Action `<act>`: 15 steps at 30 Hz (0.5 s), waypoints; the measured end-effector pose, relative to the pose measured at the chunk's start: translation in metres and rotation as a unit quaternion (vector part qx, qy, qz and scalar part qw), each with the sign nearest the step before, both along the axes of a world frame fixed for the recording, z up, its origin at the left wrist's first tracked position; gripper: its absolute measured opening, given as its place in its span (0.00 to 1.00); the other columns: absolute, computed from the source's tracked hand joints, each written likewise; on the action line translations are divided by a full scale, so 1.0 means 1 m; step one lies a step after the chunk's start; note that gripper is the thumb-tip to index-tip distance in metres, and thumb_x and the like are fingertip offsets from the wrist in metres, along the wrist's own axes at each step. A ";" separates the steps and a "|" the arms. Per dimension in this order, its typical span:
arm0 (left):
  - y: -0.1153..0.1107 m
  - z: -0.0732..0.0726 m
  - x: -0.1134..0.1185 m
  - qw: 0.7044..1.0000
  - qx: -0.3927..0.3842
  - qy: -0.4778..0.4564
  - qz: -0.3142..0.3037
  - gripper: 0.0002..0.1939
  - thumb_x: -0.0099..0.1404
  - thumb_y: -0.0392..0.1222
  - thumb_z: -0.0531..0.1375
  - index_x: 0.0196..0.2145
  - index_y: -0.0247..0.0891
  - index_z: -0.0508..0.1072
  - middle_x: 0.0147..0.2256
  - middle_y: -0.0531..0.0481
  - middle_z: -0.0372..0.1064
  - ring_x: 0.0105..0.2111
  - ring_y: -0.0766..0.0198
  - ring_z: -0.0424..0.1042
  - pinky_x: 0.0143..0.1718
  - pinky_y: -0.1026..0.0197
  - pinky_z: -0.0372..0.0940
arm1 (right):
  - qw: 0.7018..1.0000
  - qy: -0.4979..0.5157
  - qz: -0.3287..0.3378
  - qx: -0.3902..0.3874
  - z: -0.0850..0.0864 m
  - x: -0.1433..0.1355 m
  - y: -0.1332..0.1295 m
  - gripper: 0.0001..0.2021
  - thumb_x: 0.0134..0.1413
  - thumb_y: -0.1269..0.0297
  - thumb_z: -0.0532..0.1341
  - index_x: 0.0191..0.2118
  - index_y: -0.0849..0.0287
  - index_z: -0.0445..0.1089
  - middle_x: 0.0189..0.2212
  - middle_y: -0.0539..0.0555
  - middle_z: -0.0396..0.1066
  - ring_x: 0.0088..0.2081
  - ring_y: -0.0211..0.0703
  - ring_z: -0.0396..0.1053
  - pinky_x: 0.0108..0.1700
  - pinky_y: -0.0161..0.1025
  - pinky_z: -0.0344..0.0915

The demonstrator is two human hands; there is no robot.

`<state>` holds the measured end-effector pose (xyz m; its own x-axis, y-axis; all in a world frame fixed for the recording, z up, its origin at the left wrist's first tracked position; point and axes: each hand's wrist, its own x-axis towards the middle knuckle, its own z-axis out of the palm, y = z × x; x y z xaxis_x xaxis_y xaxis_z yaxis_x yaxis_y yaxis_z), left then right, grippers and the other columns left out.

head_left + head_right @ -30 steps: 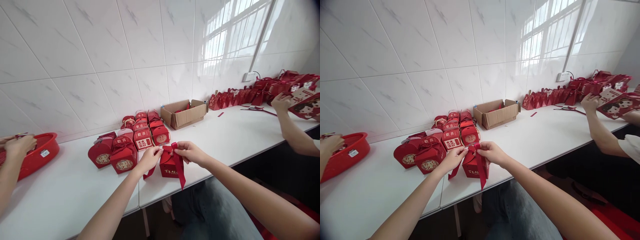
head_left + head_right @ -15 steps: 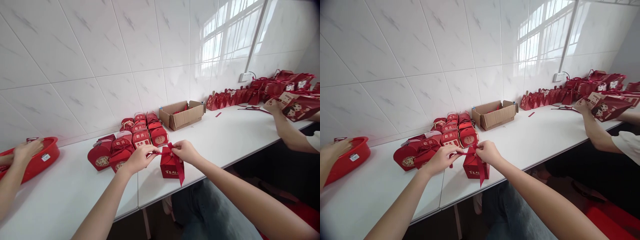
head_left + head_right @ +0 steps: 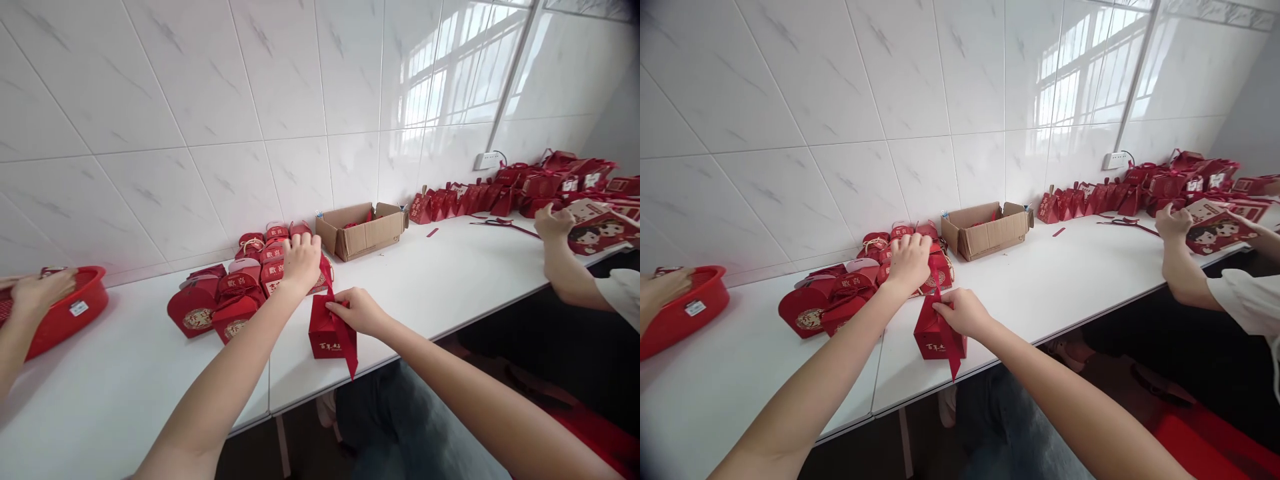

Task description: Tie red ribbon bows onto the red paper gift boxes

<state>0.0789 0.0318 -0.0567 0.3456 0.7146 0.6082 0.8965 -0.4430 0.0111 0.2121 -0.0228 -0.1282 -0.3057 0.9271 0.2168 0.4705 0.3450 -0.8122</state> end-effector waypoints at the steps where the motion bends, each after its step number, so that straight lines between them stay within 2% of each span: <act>1: -0.001 -0.006 -0.004 0.999 0.011 -0.024 0.028 0.11 0.52 0.25 0.51 0.32 0.37 0.65 0.34 0.43 0.67 0.38 0.54 0.66 0.38 0.54 0.59 | 1.000 0.010 0.000 -0.009 -0.001 0.000 0.000 0.16 0.53 0.61 0.54 0.18 0.59 0.60 0.16 0.48 0.62 0.21 0.35 0.55 0.25 0.33 0.53; 2: -0.003 -0.013 -0.010 0.998 -0.004 -0.051 0.026 0.10 0.52 0.26 0.52 0.31 0.38 0.62 0.32 0.45 0.65 0.36 0.56 0.66 0.36 0.55 0.59 | 1.000 0.018 -0.003 -0.020 -0.002 0.000 0.001 0.15 0.53 0.61 0.54 0.18 0.59 0.61 0.16 0.48 0.61 0.21 0.35 0.55 0.25 0.33 0.53; 6: -0.018 -0.038 -0.036 0.969 -0.125 -0.195 -0.084 0.09 0.50 0.30 0.53 0.27 0.40 0.55 0.26 0.55 0.57 0.25 0.66 0.58 0.28 0.63 0.56 | 0.998 0.041 -0.003 -0.043 -0.004 -0.001 0.000 0.15 0.53 0.60 0.55 0.19 0.60 0.63 0.17 0.48 0.62 0.21 0.35 0.56 0.25 0.32 0.53; 9: -0.022 -0.052 -0.045 0.938 -0.150 -0.286 -0.127 0.10 0.53 0.32 0.53 0.23 0.40 0.52 0.22 0.57 0.51 0.22 0.69 0.52 0.25 0.65 0.53 | 0.998 0.047 0.000 -0.031 -0.003 -0.003 -0.001 0.15 0.53 0.60 0.54 0.19 0.60 0.63 0.17 0.48 0.63 0.21 0.35 0.56 0.25 0.32 0.52; 11: -0.021 -0.058 -0.046 0.914 -0.166 -0.343 -0.141 0.14 0.57 0.38 0.55 0.20 0.39 0.51 0.20 0.58 0.47 0.21 0.70 0.50 0.23 0.66 0.50 | 0.999 0.045 0.007 -0.024 -0.003 -0.004 -0.002 0.15 0.53 0.60 0.54 0.19 0.60 0.63 0.18 0.48 0.62 0.21 0.34 0.55 0.25 0.32 0.52; 13: -0.021 -0.062 -0.047 0.899 -0.189 -0.356 -0.172 0.17 0.60 0.45 0.54 0.19 0.39 0.53 0.19 0.57 0.48 0.20 0.70 0.52 0.23 0.65 0.52 | 0.999 0.045 0.013 -0.023 -0.003 -0.004 -0.001 0.16 0.54 0.60 0.53 0.18 0.59 0.61 0.17 0.47 0.60 0.21 0.34 0.54 0.25 0.32 0.52; 15: -0.023 -0.064 -0.048 0.902 -0.199 -0.308 -0.227 0.15 0.62 0.47 0.54 0.22 0.38 0.61 0.22 0.54 0.57 0.24 0.68 0.59 0.29 0.63 0.58 | 0.998 0.047 0.013 -0.030 -0.003 -0.004 0.000 0.17 0.54 0.60 0.53 0.18 0.59 0.59 0.16 0.47 0.58 0.21 0.33 0.53 0.24 0.32 0.51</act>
